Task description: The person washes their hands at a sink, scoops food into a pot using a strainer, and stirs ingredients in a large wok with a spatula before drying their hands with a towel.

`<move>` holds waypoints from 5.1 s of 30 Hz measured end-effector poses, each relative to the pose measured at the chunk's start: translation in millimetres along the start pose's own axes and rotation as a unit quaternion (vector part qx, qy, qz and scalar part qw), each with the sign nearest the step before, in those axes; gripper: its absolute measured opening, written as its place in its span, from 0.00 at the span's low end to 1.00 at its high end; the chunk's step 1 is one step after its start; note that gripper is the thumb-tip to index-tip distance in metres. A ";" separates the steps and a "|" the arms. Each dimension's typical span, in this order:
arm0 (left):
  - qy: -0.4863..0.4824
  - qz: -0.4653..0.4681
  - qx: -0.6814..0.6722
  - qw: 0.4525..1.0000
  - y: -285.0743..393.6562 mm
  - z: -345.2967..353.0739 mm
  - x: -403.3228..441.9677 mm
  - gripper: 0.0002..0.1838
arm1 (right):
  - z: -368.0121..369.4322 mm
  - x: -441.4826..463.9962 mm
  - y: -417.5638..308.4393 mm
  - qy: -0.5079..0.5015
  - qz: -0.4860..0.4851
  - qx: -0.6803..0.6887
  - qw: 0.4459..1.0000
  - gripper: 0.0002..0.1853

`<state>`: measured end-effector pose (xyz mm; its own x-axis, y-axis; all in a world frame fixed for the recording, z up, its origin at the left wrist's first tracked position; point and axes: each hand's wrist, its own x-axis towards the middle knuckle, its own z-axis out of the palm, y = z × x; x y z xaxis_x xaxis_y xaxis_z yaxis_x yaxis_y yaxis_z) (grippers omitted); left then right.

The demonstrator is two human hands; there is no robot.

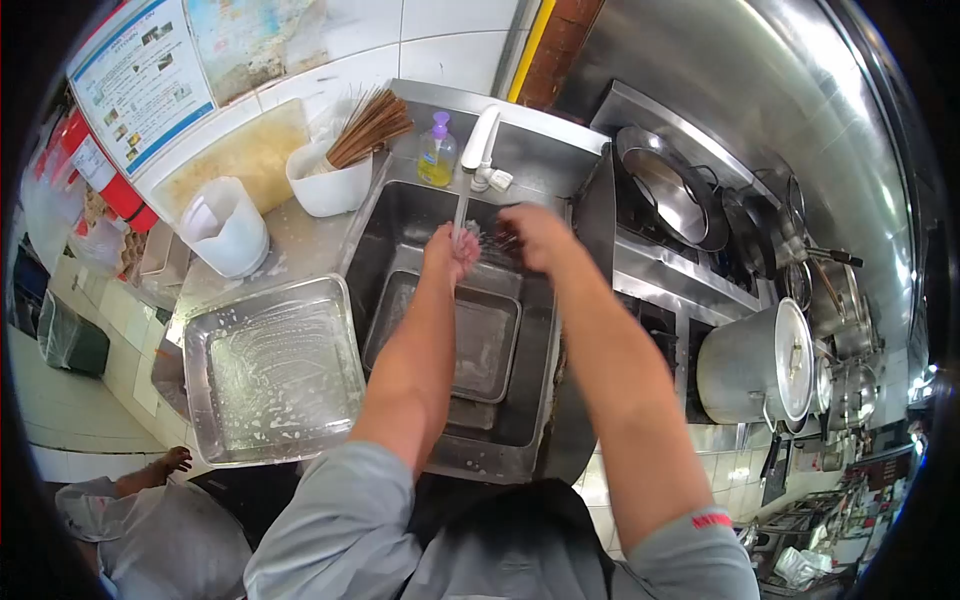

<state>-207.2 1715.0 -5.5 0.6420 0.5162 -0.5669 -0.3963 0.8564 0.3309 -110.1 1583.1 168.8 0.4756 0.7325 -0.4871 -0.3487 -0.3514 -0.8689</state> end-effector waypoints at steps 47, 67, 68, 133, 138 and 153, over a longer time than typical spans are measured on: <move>0.018 -0.009 0.043 0.999 10.1 12.5 -53.1 0.26 | 63.5 207.0 174.4 0.026 -0.053 0.363 0.930 0.10; -0.154 -0.056 0.003 0.986 -8.2 -34.7 -2.4 0.29 | 78.0 153.3 144.0 0.175 -0.124 -0.014 0.977 0.07; -0.164 -0.076 0.020 0.983 -4.8 -32.1 -10.4 0.30 | 75.9 150.6 134.8 0.192 -0.152 -0.229 0.942 0.07; -0.647 0.097 0.711 0.259 -864.1 458.0 -528.4 0.28 | -888.4 -946.1 689.7 0.590 0.248 -0.123 0.759 0.20; -0.652 0.086 0.733 0.172 -998.7 533.0 -538.1 0.26 | -846.4 -1038.3 831.5 0.403 0.411 0.146 0.805 0.13; -0.597 0.145 0.775 0.148 -1453.2 625.0 -607.5 0.20 | -1399.1 -1104.5 891.2 0.619 0.232 -0.107 0.742 0.22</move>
<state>388.8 164.5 329.5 0.7704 -0.6245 -0.1285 -0.4886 -0.7077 0.5103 183.7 -354.8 -191.1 0.7687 -0.5479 -0.3300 -0.6334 -0.5807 -0.5114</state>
